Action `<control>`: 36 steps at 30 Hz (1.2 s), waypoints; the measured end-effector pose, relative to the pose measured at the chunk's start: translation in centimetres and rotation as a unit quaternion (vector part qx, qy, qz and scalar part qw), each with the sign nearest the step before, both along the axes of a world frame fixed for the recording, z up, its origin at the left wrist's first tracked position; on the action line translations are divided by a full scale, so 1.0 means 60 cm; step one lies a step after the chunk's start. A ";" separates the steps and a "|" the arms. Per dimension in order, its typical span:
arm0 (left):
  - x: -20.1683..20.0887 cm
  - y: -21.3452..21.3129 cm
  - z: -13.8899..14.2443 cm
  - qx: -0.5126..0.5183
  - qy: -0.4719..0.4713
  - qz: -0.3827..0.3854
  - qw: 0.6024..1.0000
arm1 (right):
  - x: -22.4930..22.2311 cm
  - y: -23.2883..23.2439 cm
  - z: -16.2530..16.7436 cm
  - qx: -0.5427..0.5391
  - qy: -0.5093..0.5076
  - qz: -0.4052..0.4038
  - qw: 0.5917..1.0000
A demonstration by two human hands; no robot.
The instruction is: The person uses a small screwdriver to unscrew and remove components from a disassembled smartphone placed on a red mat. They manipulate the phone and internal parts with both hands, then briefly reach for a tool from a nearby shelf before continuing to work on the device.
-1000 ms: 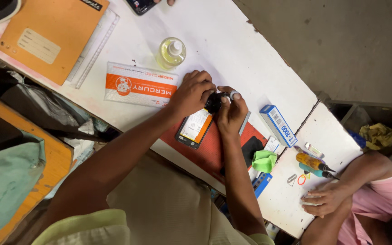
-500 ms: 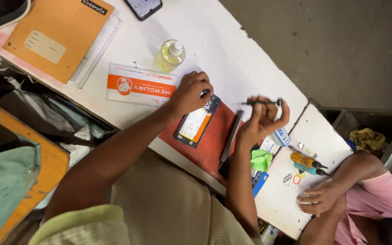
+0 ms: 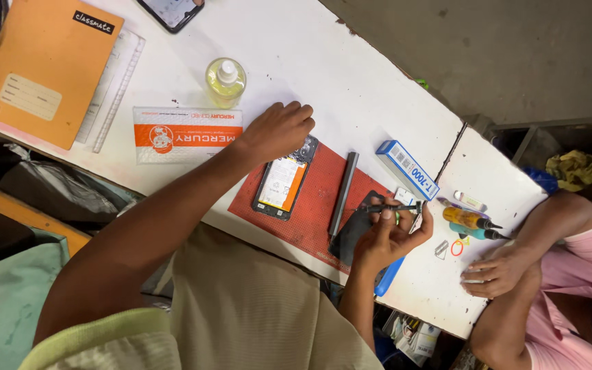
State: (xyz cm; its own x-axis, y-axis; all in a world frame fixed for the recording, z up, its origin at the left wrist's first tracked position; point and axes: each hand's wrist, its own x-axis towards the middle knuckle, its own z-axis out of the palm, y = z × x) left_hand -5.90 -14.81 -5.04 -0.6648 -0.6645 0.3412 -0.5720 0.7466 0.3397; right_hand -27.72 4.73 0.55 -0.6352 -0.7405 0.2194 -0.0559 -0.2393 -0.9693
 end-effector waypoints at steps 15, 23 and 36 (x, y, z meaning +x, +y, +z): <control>0.033 0.091 0.055 0.144 0.060 0.082 0.984 | 0.032 -0.022 -0.021 -0.037 0.090 0.078 0.992; 0.046 0.125 0.048 0.197 0.130 0.106 0.966 | 0.071 -0.068 -0.046 -0.020 0.138 0.151 0.979; 0.075 0.156 0.036 0.172 0.208 0.110 0.956 | 0.105 -0.141 -0.069 -0.040 0.173 0.267 0.947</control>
State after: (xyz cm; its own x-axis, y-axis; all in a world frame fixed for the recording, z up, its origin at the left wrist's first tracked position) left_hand -1.41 -5.44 -2.85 -0.3500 -0.8936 0.2811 -0.4640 0.4260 0.7766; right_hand -21.43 -3.74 -3.59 -0.0544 -0.9082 0.4150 -0.2168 -0.3949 -0.8928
